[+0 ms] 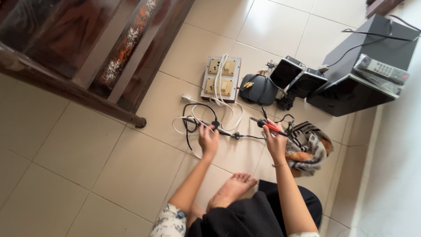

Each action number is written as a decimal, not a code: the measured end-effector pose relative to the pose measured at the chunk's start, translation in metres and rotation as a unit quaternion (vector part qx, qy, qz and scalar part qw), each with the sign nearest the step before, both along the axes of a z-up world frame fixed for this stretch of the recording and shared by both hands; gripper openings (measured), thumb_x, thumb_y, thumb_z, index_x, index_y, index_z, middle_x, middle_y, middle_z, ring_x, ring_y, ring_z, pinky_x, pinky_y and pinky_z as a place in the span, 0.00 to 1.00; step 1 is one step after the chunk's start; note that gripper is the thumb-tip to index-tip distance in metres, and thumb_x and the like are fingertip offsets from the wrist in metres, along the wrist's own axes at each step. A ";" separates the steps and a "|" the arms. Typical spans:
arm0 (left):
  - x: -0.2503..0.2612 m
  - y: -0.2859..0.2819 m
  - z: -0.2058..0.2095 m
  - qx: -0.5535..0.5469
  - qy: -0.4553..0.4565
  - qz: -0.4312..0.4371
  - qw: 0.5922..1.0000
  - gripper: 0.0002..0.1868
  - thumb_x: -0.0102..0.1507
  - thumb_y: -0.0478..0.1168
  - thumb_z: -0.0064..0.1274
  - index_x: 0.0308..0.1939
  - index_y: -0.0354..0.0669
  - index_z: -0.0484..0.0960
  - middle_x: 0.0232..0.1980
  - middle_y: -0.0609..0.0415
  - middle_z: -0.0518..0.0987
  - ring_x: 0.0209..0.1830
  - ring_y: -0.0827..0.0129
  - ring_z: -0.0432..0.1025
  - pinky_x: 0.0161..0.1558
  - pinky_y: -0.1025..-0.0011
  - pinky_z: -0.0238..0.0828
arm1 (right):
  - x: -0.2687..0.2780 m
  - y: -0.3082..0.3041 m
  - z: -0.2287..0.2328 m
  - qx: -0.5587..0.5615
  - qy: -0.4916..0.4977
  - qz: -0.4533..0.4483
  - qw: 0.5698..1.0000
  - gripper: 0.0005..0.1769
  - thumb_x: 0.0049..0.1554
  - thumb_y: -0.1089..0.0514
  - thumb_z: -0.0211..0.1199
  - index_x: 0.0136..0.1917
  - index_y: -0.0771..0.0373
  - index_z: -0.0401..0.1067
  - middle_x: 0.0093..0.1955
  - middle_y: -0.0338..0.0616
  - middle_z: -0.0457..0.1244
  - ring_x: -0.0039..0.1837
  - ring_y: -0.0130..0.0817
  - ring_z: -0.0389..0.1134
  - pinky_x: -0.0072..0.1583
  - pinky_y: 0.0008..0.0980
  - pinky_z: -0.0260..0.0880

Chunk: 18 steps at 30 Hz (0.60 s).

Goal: The person sits on the floor and wipes a white power cord and a power strip with a cloth. They then place the power strip on the floor, pick up a remote control, wipe it with the cloth, and place it on a speaker. Finally, they pick up a black power cord and wipe it with the cloth.

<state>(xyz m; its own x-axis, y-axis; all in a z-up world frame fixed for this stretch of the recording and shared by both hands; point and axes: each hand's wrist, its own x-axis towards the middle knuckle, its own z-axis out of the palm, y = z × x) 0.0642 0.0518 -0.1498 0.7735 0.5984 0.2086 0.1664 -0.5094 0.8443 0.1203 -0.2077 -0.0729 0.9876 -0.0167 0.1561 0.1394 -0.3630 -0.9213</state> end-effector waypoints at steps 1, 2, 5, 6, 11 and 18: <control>-0.004 -0.008 0.008 0.007 -0.014 -0.028 0.999 0.13 0.58 0.38 0.62 0.46 0.42 0.83 0.70 0.33 0.68 0.69 0.43 0.63 0.66 0.55 0.62 | 0.000 0.004 0.003 0.008 0.001 0.001 1.000 0.21 0.63 0.58 0.66 0.68 0.65 0.73 0.55 0.48 0.67 0.56 0.28 0.72 0.58 0.30 0.73; -0.009 -0.017 0.017 0.013 -0.029 -0.057 0.998 0.13 0.58 0.38 0.62 0.46 0.41 0.82 0.69 0.32 0.68 0.69 0.42 0.63 0.66 0.55 0.62 | 0.000 0.008 0.005 0.017 0.003 0.001 1.000 0.21 0.62 0.58 0.66 0.67 0.65 0.73 0.55 0.46 0.68 0.54 0.27 0.73 0.56 0.28 0.74; -0.018 -0.036 0.041 -0.136 0.003 -0.227 0.964 0.11 0.63 0.39 0.57 0.49 0.44 0.82 0.56 0.44 0.81 0.61 0.57 0.75 0.64 0.63 0.71 | -0.006 0.011 0.007 0.071 0.071 0.008 0.995 0.22 0.61 0.58 0.65 0.67 0.63 0.72 0.54 0.45 0.70 0.51 0.25 0.73 0.51 0.27 0.77; -0.020 -0.045 0.048 -0.243 0.045 -0.300 0.921 0.12 0.65 0.40 0.56 0.52 0.44 0.83 0.56 0.47 0.82 0.59 0.60 0.75 0.61 0.66 0.72 | -0.009 0.011 0.006 0.097 0.105 0.011 0.990 0.22 0.61 0.58 0.65 0.67 0.62 0.72 0.54 0.45 0.71 0.50 0.26 0.72 0.50 0.27 0.77; -0.033 -0.062 0.047 -0.309 0.163 -0.457 0.818 0.18 0.67 0.47 0.55 0.58 0.44 0.81 0.52 0.53 0.84 0.53 0.70 0.78 0.56 0.72 0.74 | -0.026 0.017 -0.011 0.042 0.048 0.028 0.998 0.19 0.61 0.60 0.64 0.66 0.63 0.73 0.54 0.48 0.72 0.52 0.30 0.73 0.53 0.28 0.74; 0.005 -0.058 -0.015 -0.591 0.183 -0.330 0.713 0.25 0.73 0.56 0.47 0.59 0.37 0.75 0.49 0.53 0.83 0.45 0.72 0.78 0.47 0.72 0.75 | -0.061 0.037 -0.025 -0.070 -0.066 0.118 0.988 0.25 0.60 0.66 0.60 0.71 0.59 0.70 0.62 0.52 0.68 0.63 0.40 0.70 0.65 0.37 0.70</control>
